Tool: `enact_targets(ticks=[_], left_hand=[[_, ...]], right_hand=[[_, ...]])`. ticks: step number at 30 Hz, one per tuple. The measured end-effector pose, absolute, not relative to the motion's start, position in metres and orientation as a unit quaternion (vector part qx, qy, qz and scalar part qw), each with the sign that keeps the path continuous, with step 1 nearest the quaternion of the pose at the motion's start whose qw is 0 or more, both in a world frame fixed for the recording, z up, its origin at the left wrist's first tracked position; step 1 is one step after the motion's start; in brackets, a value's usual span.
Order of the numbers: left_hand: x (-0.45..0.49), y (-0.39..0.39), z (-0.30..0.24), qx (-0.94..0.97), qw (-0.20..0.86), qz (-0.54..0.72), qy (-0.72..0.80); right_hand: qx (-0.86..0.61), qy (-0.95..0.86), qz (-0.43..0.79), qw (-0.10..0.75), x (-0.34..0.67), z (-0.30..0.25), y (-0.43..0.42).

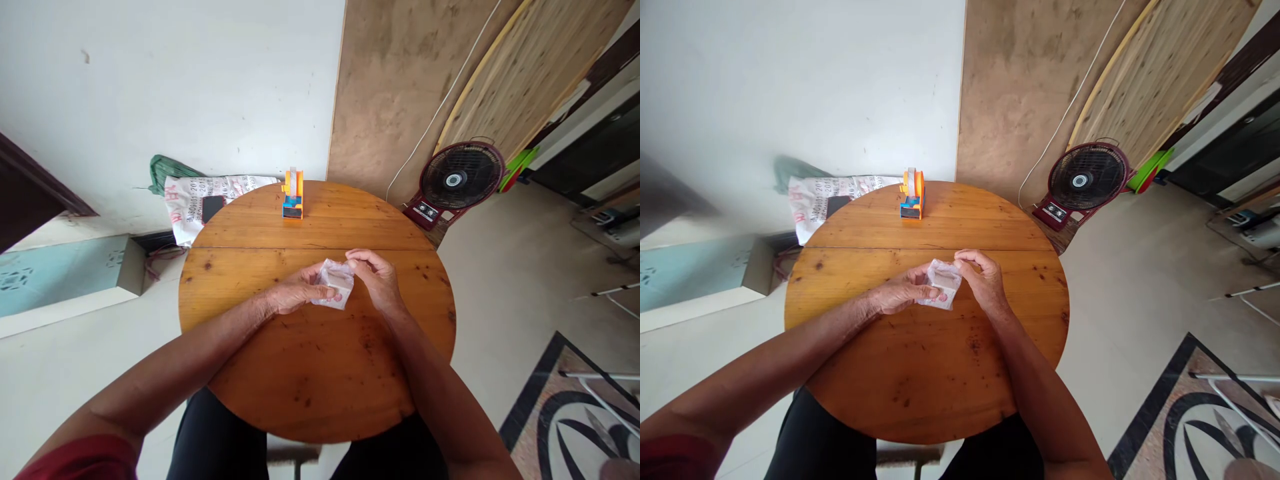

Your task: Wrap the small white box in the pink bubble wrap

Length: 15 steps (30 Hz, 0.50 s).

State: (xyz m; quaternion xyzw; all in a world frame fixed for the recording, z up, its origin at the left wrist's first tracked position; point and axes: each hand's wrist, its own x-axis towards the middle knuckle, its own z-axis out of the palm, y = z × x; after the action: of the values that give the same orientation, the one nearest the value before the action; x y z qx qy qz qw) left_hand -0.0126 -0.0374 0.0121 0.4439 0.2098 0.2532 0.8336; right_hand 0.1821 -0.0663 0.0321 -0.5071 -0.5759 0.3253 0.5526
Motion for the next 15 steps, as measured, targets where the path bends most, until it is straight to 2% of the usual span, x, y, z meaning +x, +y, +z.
enact_targets(ticks=[5,15], left_hand=[[-0.0127,-0.0372,0.0112,0.483,0.816,0.244,0.205],[-0.011,-0.0386,0.0143,0.535,0.784,0.24,0.201]], right_hand=[[-0.489,-0.608,0.277,0.561,0.1851,0.031,-0.0632],[-0.471,-0.642,0.262,0.545,0.1809,0.0376,-0.0703]])
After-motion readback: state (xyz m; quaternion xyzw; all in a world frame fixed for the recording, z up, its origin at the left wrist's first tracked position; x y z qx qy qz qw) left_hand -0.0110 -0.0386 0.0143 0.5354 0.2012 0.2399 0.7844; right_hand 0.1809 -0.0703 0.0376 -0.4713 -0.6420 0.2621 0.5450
